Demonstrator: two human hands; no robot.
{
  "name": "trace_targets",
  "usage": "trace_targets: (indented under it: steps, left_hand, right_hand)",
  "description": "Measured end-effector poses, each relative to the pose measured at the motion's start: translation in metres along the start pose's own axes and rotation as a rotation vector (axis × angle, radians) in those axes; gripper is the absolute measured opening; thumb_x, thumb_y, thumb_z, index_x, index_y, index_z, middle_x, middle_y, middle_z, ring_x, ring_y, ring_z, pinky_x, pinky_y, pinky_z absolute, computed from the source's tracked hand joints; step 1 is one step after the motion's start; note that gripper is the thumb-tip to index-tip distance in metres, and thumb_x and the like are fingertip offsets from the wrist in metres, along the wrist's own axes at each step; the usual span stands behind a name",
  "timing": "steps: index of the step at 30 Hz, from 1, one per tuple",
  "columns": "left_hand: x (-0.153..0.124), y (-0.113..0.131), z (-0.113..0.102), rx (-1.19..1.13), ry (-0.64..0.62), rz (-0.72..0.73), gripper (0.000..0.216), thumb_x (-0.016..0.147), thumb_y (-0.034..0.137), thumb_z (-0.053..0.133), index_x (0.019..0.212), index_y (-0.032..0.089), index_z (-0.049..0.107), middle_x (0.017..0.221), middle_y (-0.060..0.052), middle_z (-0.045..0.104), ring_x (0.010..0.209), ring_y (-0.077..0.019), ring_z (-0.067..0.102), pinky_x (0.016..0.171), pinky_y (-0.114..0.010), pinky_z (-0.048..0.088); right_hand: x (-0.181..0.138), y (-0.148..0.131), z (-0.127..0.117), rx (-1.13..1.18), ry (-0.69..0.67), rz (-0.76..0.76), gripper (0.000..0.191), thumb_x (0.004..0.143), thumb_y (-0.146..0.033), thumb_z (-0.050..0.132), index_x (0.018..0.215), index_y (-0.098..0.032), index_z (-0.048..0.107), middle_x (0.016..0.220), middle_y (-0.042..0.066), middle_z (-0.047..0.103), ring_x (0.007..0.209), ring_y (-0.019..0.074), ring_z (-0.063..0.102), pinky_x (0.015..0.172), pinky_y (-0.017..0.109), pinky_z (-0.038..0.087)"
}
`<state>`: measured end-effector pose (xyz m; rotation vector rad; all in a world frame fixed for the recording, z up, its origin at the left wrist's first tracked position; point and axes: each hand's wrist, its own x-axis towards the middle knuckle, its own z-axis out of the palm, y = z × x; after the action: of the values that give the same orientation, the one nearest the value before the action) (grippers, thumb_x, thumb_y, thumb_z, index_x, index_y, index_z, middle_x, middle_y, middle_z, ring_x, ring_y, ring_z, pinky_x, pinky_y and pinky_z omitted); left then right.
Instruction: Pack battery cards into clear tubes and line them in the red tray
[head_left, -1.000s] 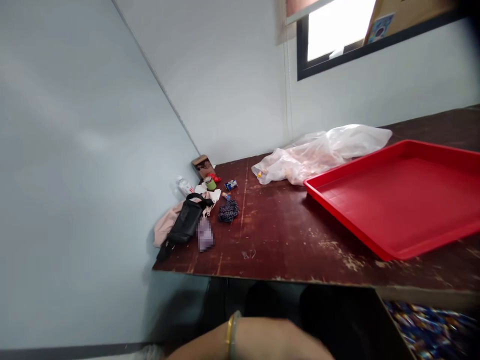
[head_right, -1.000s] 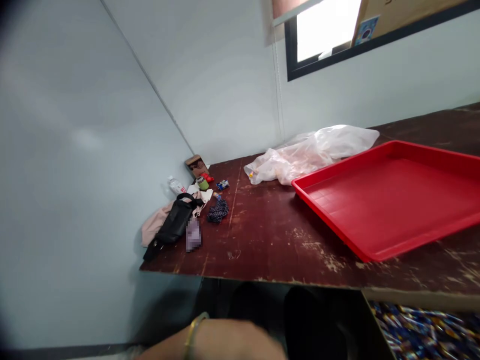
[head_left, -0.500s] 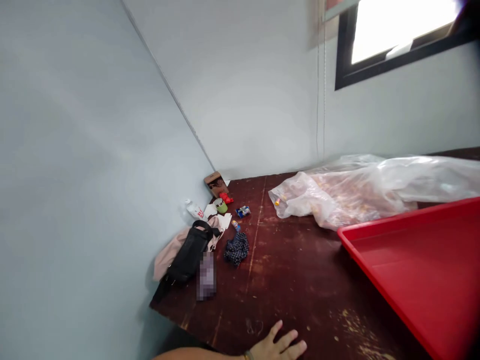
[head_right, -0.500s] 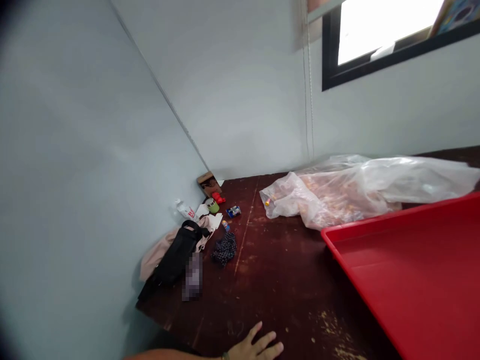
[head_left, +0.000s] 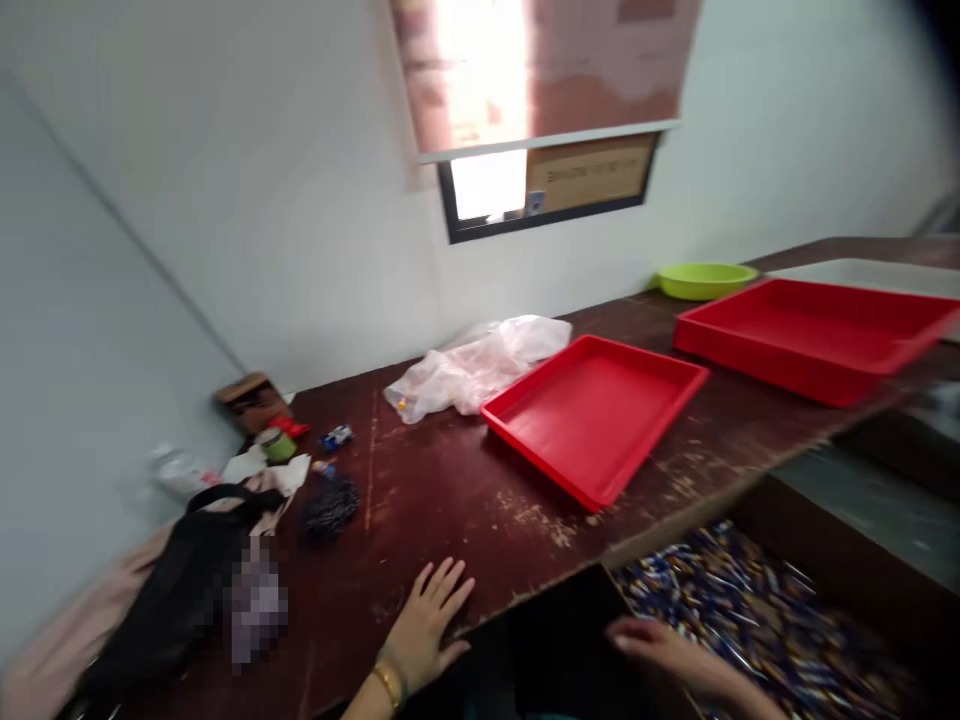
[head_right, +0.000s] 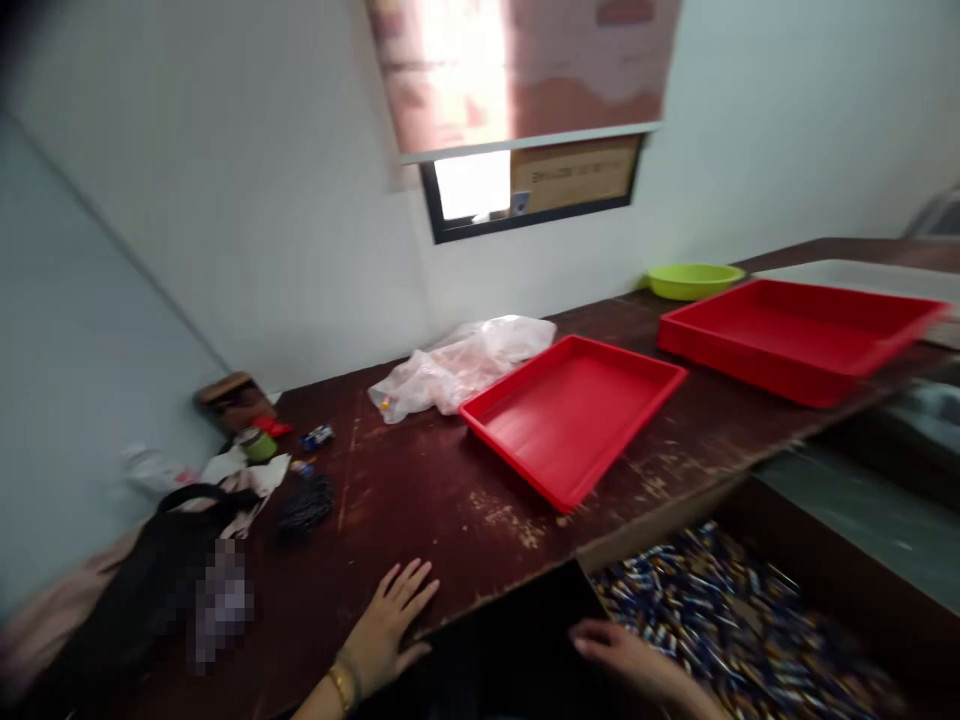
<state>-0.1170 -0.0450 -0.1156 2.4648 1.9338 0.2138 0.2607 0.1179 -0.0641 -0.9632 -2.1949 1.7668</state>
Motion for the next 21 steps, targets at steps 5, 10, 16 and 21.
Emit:
trace_targets:
  steps: [5,10,16,21]
  left_hand:
    - [0.001,-0.011,0.01,0.092,0.175,0.084,0.073,0.088,0.047,0.055,0.152,0.03,0.025,0.152,-0.007,0.043,0.138,-0.0272,0.04,0.111,-0.046,0.033]
    - [-0.002,-0.008,0.01,0.09,0.194,0.071,0.067,0.089,0.048,0.054,0.149,0.027,0.034,0.151,-0.008,0.045,0.137,-0.0272,0.042,0.11,-0.045,0.034]
    - [-0.005,-0.001,0.006,0.054,0.117,0.005,0.073,0.084,0.044,0.062,0.149,0.027,0.034,0.153,-0.009,0.041,0.139,-0.0293,0.038,0.112,-0.049,0.032]
    - [-0.005,0.004,0.001,-0.013,0.059,-0.032,0.081,0.08,0.043,0.067,0.15,0.028,0.03,0.155,-0.009,0.037,0.141,-0.0313,0.035,0.113,-0.053,0.029]
  right_hand:
    - [-0.005,-0.073,-0.054,-0.322,0.543,-0.349,0.042,0.095,-0.051,0.047,0.119,-0.02,0.062,0.114,0.009,0.066,0.107,0.0225,0.059,0.097,0.037,0.044]
    - [0.07,-0.073,-0.071,-1.063,0.61,-0.273,0.037,0.087,-0.041,0.063,0.114,-0.017,0.065,0.107,0.011,0.069,0.103,0.0227,0.059,0.099,0.035,0.037]
    - [0.072,-0.029,-0.027,-1.138,0.708,-0.216,0.018,0.088,-0.027,0.058,0.076,-0.015,0.065,0.079,0.011,0.068,0.083,0.0236,0.058,0.086,0.035,0.032]
    - [0.041,0.0,-0.053,-1.195,0.879,-0.213,0.022,0.089,-0.03,0.055,0.07,-0.019,0.061,0.069,0.007,0.065,0.073,0.0217,0.056,0.078,0.035,0.031]
